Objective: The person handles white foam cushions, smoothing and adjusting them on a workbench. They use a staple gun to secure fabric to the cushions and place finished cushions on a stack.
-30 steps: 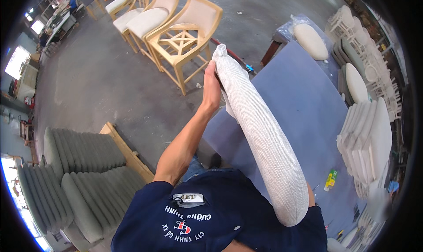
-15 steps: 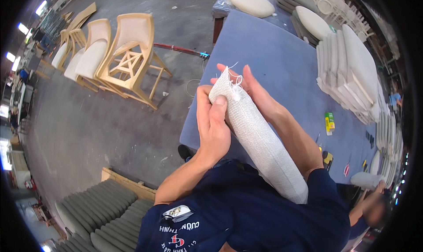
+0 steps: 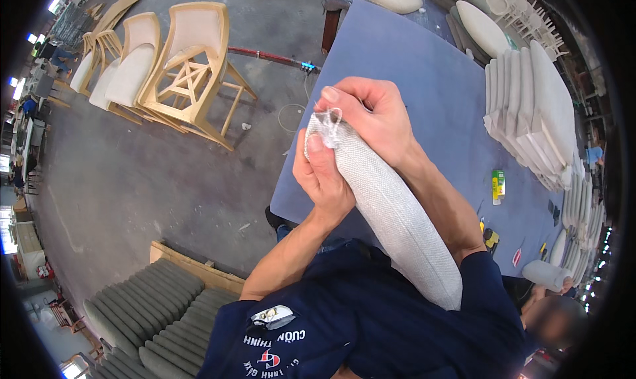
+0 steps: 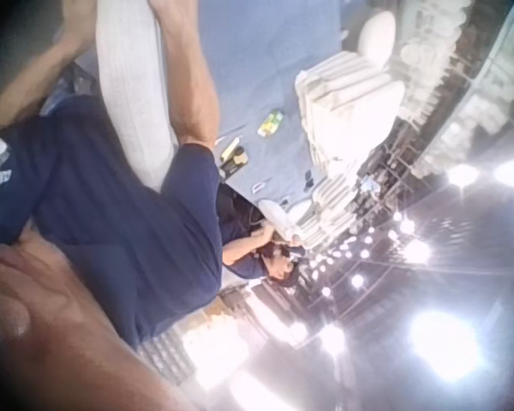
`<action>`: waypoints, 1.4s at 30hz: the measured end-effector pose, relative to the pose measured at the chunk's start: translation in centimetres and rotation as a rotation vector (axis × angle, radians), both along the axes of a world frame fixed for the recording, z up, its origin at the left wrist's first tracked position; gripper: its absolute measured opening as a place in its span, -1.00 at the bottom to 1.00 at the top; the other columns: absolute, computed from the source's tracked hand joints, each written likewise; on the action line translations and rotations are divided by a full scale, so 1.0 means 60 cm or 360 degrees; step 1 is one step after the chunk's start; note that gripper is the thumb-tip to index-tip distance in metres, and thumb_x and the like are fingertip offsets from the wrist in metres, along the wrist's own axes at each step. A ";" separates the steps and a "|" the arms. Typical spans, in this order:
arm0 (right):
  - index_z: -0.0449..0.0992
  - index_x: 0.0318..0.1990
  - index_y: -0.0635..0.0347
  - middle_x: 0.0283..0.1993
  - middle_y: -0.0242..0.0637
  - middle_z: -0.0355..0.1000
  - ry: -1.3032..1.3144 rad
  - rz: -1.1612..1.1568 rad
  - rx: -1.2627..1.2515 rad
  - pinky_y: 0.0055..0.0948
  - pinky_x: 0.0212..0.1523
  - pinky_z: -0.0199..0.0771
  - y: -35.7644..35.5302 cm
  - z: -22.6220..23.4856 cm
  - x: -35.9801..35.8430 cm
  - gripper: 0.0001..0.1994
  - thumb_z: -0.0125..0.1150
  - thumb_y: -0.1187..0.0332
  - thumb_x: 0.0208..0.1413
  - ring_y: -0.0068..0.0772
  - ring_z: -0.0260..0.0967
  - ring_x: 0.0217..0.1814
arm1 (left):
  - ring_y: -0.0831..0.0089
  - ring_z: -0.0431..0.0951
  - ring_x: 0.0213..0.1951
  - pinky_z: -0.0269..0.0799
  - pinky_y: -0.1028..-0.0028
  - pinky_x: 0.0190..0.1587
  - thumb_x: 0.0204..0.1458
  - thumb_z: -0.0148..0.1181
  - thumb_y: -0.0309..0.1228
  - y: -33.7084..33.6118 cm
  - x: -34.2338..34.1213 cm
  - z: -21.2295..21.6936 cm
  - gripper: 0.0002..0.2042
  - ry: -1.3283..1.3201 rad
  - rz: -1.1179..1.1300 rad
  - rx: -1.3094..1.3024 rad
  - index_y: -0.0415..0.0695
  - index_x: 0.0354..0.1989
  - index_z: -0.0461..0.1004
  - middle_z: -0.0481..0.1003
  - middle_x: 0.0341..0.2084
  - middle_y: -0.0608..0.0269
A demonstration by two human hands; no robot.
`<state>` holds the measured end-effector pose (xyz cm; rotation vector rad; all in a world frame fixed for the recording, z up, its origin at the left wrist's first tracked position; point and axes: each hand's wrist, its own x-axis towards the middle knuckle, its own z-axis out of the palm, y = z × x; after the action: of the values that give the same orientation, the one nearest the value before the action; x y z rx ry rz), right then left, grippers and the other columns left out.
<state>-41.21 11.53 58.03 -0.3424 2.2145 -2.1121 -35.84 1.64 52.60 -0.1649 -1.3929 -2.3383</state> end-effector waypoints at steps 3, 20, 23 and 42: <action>0.71 -0.18 0.36 -0.40 -0.36 0.60 -0.0010 -0.0023 0.0201 -0.48 -0.25 0.47 -0.004 0.007 -0.010 -0.69 0.27 0.22 0.39 -0.64 0.45 -0.34 | 0.69 0.40 -0.35 0.32 0.56 -0.30 0.54 -0.20 -0.21 -0.009 -0.006 -0.010 -0.64 -0.0002 -0.0014 -0.0065 -0.25 -0.13 0.43 0.48 -0.37 0.37; 0.06 0.61 0.21 0.66 0.16 -0.03 0.0489 0.0282 0.1445 0.44 0.58 -0.23 -0.023 0.065 0.036 -0.23 -0.29 -0.22 0.52 0.33 -0.14 0.71 | 0.40 0.56 -0.01 0.52 0.36 0.01 0.53 -0.14 -0.09 -0.015 -0.028 -0.133 -0.57 0.0219 0.0094 -0.0302 -0.28 0.17 0.35 0.49 0.03 0.10; 0.04 0.61 0.21 0.65 0.19 -0.02 0.0459 0.0278 0.1246 0.43 0.58 -0.21 0.007 0.050 0.028 -0.22 -0.30 -0.22 0.52 0.36 -0.14 0.70 | 0.44 0.59 -0.08 0.52 0.38 -0.05 0.54 -0.19 -0.12 -0.002 -0.025 -0.053 -0.58 0.0124 0.0054 -0.0365 -0.28 0.05 0.42 0.56 -0.10 0.14; -0.21 0.66 0.26 0.73 0.01 -0.20 -0.0382 0.0197 -0.0254 -0.21 0.70 -0.27 0.183 -0.053 0.055 -0.09 -0.48 -0.35 0.49 -0.13 -0.26 0.77 | 0.09 0.15 0.42 0.04 0.12 0.47 0.45 -0.14 -0.15 0.034 0.008 0.038 -0.41 0.0523 0.0587 -0.1098 -0.37 0.45 0.05 0.17 0.37 -0.10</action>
<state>-37.91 22.51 54.83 -0.2147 1.8529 -2.1417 -35.38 3.71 54.91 -0.4234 -1.8086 -1.3960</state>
